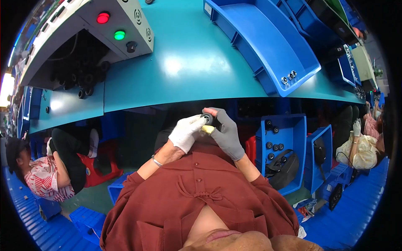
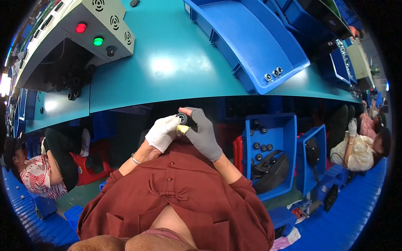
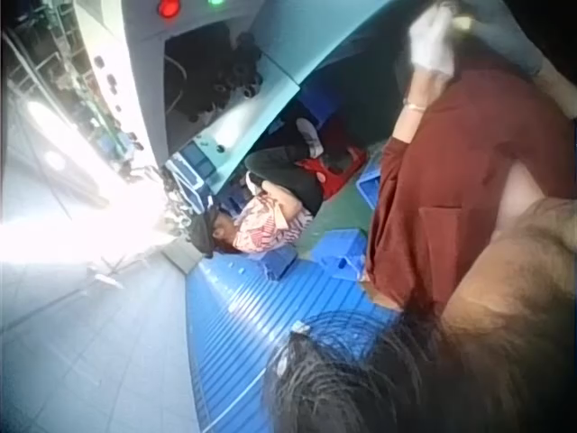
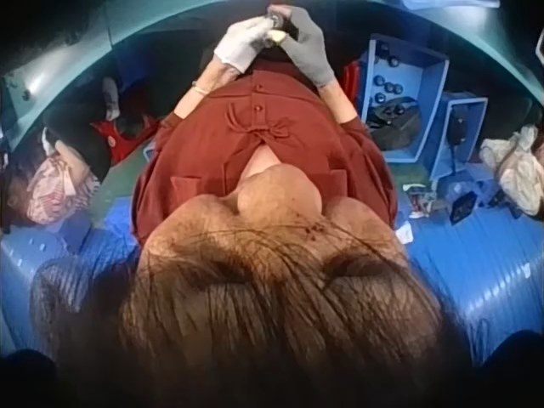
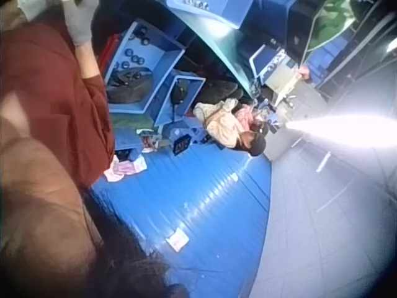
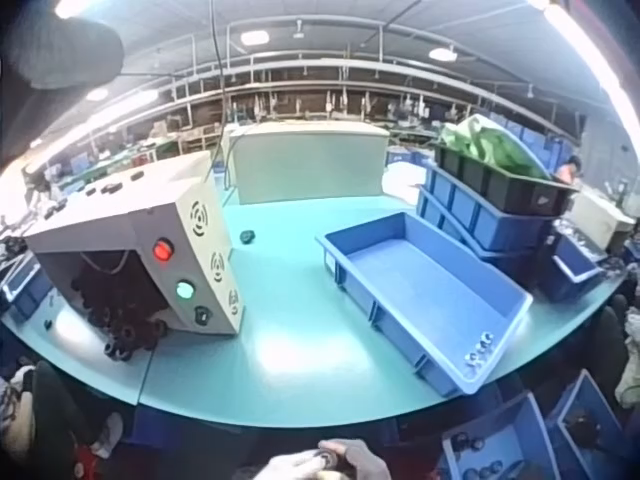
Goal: The recorder is assembling small plastic parts by inserting a yellow component into a black circular housing at a factory workstation.
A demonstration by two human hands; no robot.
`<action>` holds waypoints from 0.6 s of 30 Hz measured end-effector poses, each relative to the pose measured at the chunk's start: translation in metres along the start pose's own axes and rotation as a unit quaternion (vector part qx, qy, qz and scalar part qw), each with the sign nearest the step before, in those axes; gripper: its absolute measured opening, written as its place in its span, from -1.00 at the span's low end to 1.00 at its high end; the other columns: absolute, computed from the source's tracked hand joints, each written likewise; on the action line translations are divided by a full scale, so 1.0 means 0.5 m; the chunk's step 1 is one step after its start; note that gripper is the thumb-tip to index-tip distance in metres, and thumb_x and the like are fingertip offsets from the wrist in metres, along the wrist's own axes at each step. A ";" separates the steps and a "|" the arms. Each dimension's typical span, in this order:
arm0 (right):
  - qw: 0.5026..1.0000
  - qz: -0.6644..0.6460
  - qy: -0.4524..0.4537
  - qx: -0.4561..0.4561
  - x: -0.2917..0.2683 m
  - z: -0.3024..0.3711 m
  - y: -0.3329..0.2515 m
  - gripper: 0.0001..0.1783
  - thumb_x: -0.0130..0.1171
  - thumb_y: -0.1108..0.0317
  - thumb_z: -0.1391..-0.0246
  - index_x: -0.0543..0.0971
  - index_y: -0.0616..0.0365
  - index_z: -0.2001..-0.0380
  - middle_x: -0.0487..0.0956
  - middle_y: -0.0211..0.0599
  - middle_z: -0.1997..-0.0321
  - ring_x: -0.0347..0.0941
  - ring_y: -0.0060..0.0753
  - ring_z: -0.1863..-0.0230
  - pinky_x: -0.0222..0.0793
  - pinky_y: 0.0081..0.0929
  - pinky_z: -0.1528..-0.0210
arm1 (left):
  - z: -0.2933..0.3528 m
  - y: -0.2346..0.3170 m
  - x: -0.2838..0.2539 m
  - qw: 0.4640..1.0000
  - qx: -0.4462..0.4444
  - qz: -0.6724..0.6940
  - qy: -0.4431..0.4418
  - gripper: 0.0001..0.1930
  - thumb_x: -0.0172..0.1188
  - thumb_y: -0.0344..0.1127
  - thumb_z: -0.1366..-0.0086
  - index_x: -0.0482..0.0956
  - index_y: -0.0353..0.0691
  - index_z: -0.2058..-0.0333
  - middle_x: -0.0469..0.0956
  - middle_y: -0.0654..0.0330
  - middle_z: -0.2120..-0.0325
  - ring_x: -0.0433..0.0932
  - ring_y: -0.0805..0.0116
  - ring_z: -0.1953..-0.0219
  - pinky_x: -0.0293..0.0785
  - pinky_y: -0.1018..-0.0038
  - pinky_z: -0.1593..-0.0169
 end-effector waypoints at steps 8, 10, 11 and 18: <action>1.000 0.002 0.019 -0.021 -0.005 -0.006 -0.049 -0.56 0.38 0.39 0.00 0.60 0.23 0.01 0.55 -0.27 0.07 0.50 -0.42 0.11 0.44 -0.51 0.05 | -0.004 -0.011 0.004 0.992 -0.015 0.084 -0.088 -0.74 0.27 -0.22 -0.38 0.60 -0.28 0.10 0.58 0.24 0.23 0.54 0.39 0.16 0.46 0.36 0.04; 1.000 0.017 0.014 -0.018 -0.008 -0.003 -0.040 -0.56 0.39 0.40 0.02 0.60 0.23 0.01 0.55 -0.27 0.11 0.50 -0.40 0.12 0.43 -0.51 0.08 | 0.001 -0.008 0.015 0.989 -0.023 0.111 -0.097 -0.73 0.25 -0.22 -0.39 0.59 -0.30 0.08 0.58 0.22 0.21 0.55 0.35 0.15 0.49 0.29 0.01; 0.999 0.031 0.010 -0.016 -0.009 -0.002 -0.036 -0.55 0.39 0.40 0.04 0.60 0.22 0.02 0.54 -0.27 0.16 0.49 -0.38 0.14 0.43 -0.51 0.12 | -0.011 -0.019 -0.004 0.992 -0.023 0.087 -0.092 -0.70 0.22 -0.21 -0.41 0.58 -0.32 0.05 0.59 0.22 0.16 0.54 0.41 0.16 0.49 0.37 0.05; 0.954 0.278 0.013 -0.110 -0.012 -0.020 -0.047 -0.48 0.29 0.47 0.25 0.59 0.19 0.06 0.51 -0.25 0.15 0.37 -0.09 0.01 0.37 -0.26 -0.01 | -0.019 -0.007 0.002 0.986 0.005 -0.169 0.006 -0.65 0.17 -0.21 -0.44 0.56 -0.34 -0.05 0.64 0.18 0.18 0.54 0.48 0.16 0.48 0.48 0.04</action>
Point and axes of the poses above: each hand's wrist, its own z-axis away from the middle knuckle, its own x-axis out of the palm, y = z × x, the point moved 1 cm from there along -z, towards the middle knuckle
